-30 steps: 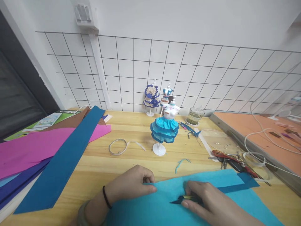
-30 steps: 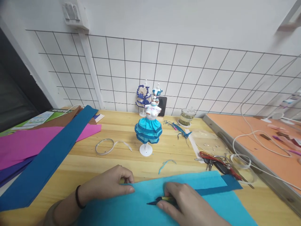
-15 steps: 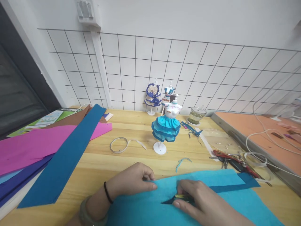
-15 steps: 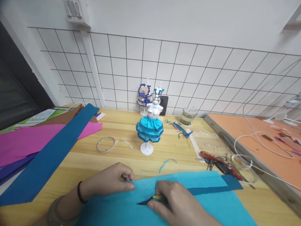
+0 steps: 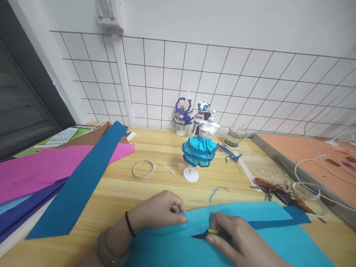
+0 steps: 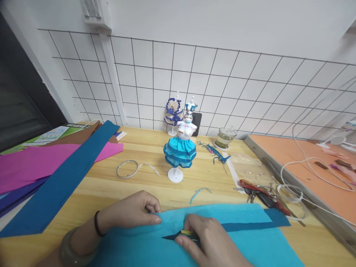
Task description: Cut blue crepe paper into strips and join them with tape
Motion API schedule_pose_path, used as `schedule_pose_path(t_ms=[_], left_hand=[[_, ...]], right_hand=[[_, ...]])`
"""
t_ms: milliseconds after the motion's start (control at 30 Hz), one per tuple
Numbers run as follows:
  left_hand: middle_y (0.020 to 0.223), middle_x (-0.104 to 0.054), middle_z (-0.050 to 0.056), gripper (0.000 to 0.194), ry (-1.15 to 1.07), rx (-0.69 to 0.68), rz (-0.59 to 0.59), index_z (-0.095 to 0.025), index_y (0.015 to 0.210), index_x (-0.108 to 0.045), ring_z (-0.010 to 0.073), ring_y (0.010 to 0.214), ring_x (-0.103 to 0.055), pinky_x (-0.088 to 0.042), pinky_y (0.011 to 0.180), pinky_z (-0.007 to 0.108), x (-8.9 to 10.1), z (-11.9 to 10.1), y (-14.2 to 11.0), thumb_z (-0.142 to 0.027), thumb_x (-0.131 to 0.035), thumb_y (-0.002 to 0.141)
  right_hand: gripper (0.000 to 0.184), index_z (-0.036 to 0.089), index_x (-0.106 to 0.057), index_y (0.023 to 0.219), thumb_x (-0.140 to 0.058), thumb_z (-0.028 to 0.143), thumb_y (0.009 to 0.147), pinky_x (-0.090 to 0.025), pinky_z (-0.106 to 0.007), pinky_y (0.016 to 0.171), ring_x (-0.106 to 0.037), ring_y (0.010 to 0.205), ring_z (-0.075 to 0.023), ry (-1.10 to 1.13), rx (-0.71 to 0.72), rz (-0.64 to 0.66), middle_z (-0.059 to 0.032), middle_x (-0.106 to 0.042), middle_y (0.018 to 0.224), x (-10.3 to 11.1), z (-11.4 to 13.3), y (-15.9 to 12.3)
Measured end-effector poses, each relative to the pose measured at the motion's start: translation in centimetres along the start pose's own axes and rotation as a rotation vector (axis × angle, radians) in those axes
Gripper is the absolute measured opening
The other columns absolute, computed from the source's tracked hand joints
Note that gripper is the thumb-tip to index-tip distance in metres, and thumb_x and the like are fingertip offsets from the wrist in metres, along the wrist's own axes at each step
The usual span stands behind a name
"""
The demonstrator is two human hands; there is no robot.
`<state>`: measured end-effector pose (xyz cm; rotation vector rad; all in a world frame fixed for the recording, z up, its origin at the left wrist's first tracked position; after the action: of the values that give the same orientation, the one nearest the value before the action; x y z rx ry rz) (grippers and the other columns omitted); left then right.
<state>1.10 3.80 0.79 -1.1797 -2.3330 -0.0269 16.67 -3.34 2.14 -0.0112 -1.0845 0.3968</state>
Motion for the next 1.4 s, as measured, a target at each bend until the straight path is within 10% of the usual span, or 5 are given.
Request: schedule_pose_path(t_ms=[1400], left_hand=[[0.064,-0.056,-0.003,0.022,-0.024,0.003,0.011,-0.014,0.078,-0.065,0.0091,0.059,-0.047,-0.034,0.053,0.017,0.20,0.18,-0.19,-0.033,-0.062,0.068]], right_hand=[[0.028,0.022,-0.052,0.072,-0.042,0.044,0.087,-0.035,-0.023,0.059,-0.057,0.067,-0.0134,0.061,-0.008,-0.038,0.0019,-0.064,0.072,-0.81,-0.12,0.18]])
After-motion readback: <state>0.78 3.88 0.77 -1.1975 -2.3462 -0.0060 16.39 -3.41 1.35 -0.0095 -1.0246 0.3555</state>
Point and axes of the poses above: each hand's wrist, its own y-axis towards the middle knuckle, its own x-axis out of the back of the hand, z = x × y, the point moved 6 cm from there along y, towards the middle knuckle
